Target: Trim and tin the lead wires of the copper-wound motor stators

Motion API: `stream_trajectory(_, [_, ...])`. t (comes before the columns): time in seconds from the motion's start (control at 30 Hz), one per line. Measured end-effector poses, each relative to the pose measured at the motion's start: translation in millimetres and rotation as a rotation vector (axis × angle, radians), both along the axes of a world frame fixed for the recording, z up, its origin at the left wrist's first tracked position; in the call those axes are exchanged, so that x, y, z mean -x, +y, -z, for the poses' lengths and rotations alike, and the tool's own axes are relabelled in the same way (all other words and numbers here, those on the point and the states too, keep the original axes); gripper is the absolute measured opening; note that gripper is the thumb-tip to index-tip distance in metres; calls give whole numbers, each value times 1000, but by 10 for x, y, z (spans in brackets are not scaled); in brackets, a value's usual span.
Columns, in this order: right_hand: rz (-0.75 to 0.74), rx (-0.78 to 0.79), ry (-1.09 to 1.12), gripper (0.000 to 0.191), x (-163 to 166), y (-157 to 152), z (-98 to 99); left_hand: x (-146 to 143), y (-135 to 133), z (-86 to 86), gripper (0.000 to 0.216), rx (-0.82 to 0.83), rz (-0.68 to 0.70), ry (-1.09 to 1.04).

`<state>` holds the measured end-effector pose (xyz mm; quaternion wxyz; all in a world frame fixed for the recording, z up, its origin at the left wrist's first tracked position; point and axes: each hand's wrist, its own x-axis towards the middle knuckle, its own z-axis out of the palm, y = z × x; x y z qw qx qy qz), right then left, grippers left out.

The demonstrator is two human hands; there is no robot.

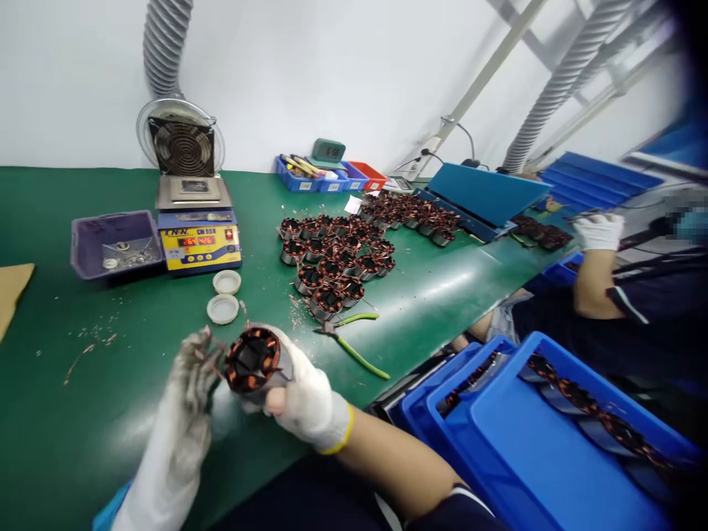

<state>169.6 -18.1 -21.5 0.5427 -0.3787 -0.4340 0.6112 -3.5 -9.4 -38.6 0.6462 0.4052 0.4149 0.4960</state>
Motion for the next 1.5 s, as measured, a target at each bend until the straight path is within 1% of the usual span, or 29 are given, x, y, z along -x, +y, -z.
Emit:
stream_trajectory(0.1, [-208,-7,-62,96,-73,-42,-2,-33,-2,-139,68,-8,120,-69])
stream_trajectory(0.13, [-253,-13,-78,96,-70,-49,11,-46,-10,-197,67,-45,118,-59])
stream_trajectory(0.17, [-284,-14,-77,97,-58,-55,30,-58,-21,-257,62,-82,87,-25])
stream_trajectory(0.2, [-306,-5,-66,97,-42,-61,51,-70,-33,-313,50,-111,35,22])
stream_trajectory(0.27, [-340,17,-63,96,-24,-76,91,-82,-48,-404,30,-161,-101,96])
stream_trajectory(0.3, [-342,15,-72,95,-28,-84,107,-80,-44,-436,25,-187,-165,108])
stream_trajectory(0.37, [-305,-7,-110,92,-66,-100,127,-56,-2,-479,27,-222,-243,78])
stream_trajectory(0.43, [-251,-39,-136,92,-130,-109,132,-7,85,-505,37,-173,-272,-7])
stream_trajectory(0.47, [-228,-49,-144,94,-165,-111,131,23,137,-517,44,-122,-242,-34])
stream_trajectory(0.53, [-189,-62,-184,97,-233,-109,121,82,233,-545,52,-34,-86,5])
stream_trajectory(0.6, [-158,-69,-230,100,-293,-99,100,116,290,-581,49,3,116,188])
stream_trajectory(0.67, [-145,-73,-271,99,-344,-87,62,110,299,-623,43,35,237,363])
stream_trajectory(0.73, [-145,-85,-325,96,-383,-76,6,76,278,-656,44,79,271,440])
stream_trajectory(0.8, [-153,-113,-406,90,-405,-71,-58,40,255,-664,46,106,298,462])
stream_trajectory(0.87, [-183,-141,-469,87,-411,-75,-115,28,243,-644,46,131,370,477])
stream_trajectory(1.0, [-248,-158,-469,88,-419,-90,-172,79,250,-577,50,158,552,407])
stream_trajectory(1.1, [-253,-141,-438,90,-454,-78,-189,115,259,-561,53,137,608,330])
stream_trajectory(1.17, [-239,-121,-421,90,-478,-52,-203,107,261,-575,50,119,574,313])
stream_trajectory(1.23, [-217,-111,-426,89,-491,-23,-217,73,263,-603,46,114,528,376])
stream_trajectory(1.3, [-190,-120,-449,89,-493,-5,-232,33,271,-630,43,124,513,469])
stream_trajectory(1.37, [-145,-135,-468,90,-492,5,-254,17,299,-634,43,130,509,510])
stream_trajectory(1.43, [-98,-140,-470,90,-497,34,-290,37,358,-595,44,112,424,518])
stream_trajectory(1.5, [-46,-134,-467,89,-513,116,-342,81,443,-514,44,73,259,542])
